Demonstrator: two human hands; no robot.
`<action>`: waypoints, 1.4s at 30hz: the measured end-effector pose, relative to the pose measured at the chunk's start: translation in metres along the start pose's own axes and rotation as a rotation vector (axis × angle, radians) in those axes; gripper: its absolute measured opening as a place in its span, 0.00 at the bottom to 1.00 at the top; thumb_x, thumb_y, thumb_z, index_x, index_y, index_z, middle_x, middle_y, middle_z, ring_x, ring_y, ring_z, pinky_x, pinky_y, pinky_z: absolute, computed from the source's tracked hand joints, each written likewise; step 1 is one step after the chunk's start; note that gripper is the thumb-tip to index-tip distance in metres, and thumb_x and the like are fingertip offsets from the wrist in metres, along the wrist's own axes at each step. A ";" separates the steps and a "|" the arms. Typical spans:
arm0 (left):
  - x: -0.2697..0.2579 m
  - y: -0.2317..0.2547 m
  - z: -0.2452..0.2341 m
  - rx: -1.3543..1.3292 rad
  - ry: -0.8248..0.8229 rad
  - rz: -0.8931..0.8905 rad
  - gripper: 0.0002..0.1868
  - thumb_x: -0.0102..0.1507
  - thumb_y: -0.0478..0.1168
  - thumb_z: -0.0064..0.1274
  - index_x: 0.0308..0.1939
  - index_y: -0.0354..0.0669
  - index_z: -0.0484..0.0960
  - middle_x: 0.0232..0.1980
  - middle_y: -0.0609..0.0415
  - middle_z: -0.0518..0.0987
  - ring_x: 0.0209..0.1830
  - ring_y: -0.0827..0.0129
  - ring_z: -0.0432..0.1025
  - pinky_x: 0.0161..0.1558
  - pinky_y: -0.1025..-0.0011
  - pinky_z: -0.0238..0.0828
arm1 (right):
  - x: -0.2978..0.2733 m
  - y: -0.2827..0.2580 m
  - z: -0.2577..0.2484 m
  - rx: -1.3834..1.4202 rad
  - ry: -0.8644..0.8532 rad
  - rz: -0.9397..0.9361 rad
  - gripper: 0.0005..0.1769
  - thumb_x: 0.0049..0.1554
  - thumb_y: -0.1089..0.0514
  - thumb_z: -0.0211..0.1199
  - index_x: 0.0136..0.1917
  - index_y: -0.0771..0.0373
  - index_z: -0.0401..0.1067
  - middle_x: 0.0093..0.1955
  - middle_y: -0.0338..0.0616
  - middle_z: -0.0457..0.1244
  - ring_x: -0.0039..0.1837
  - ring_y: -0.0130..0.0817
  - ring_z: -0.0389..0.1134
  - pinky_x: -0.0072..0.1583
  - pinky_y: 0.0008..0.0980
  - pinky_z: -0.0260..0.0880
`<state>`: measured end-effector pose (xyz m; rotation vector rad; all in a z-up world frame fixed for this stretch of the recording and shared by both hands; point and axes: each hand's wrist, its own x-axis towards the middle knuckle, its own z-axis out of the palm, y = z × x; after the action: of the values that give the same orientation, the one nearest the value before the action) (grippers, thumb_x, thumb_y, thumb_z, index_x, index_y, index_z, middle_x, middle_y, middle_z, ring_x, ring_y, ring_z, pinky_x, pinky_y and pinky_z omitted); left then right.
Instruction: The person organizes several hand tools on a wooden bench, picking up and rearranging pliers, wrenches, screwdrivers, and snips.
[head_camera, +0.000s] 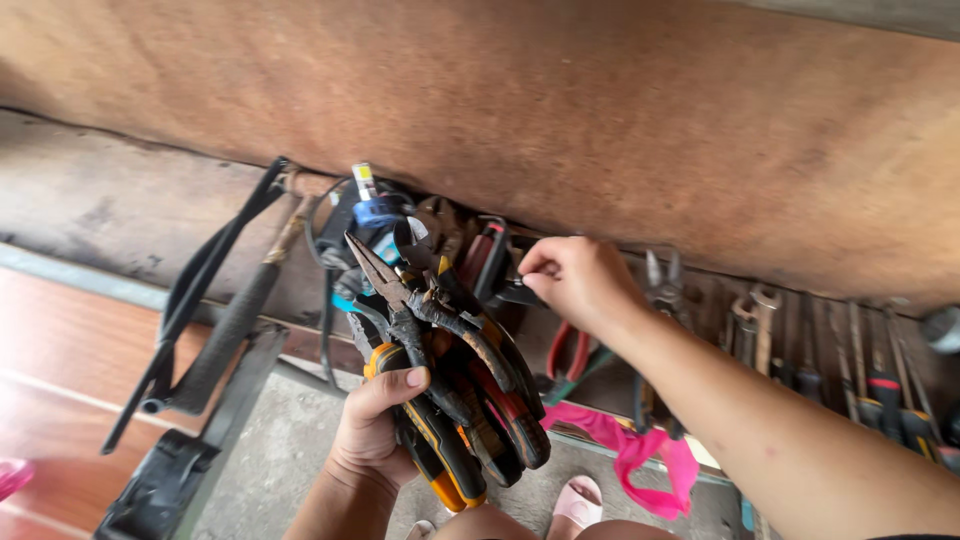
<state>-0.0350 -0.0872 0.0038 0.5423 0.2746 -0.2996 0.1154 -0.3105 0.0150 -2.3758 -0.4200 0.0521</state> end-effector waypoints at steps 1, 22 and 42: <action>-0.003 0.008 -0.003 -0.011 -0.008 0.005 0.32 0.50 0.39 0.61 0.58 0.35 0.77 0.50 0.42 0.82 0.49 0.50 0.77 0.53 0.51 0.77 | 0.006 -0.012 0.012 -0.113 0.031 -0.157 0.07 0.50 0.61 0.70 0.44 0.56 0.81 0.44 0.41 0.72 0.47 0.39 0.74 0.50 0.38 0.74; 0.021 0.067 -0.042 -0.046 -0.108 -0.199 0.28 0.50 0.39 0.61 0.55 0.40 0.76 0.50 0.38 0.82 0.46 0.48 0.78 0.51 0.51 0.78 | 0.130 -0.040 0.059 -0.837 -0.575 -0.613 0.05 0.50 0.52 0.70 0.42 0.48 0.80 0.39 0.29 0.68 0.58 0.33 0.59 0.62 0.50 0.50; 0.040 0.051 -0.035 0.040 -0.116 -0.228 0.31 0.52 0.40 0.60 0.60 0.36 0.76 0.48 0.40 0.83 0.44 0.52 0.79 0.50 0.54 0.79 | 0.056 -0.026 -0.026 -0.698 0.146 -0.554 0.16 0.57 0.62 0.62 0.60 0.56 0.72 0.65 0.40 0.61 0.60 0.40 0.68 0.49 0.36 0.76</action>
<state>0.0138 -0.0351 -0.0149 0.5316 0.2182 -0.5563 0.1654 -0.2917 0.0555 -2.7972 -1.1552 -0.6084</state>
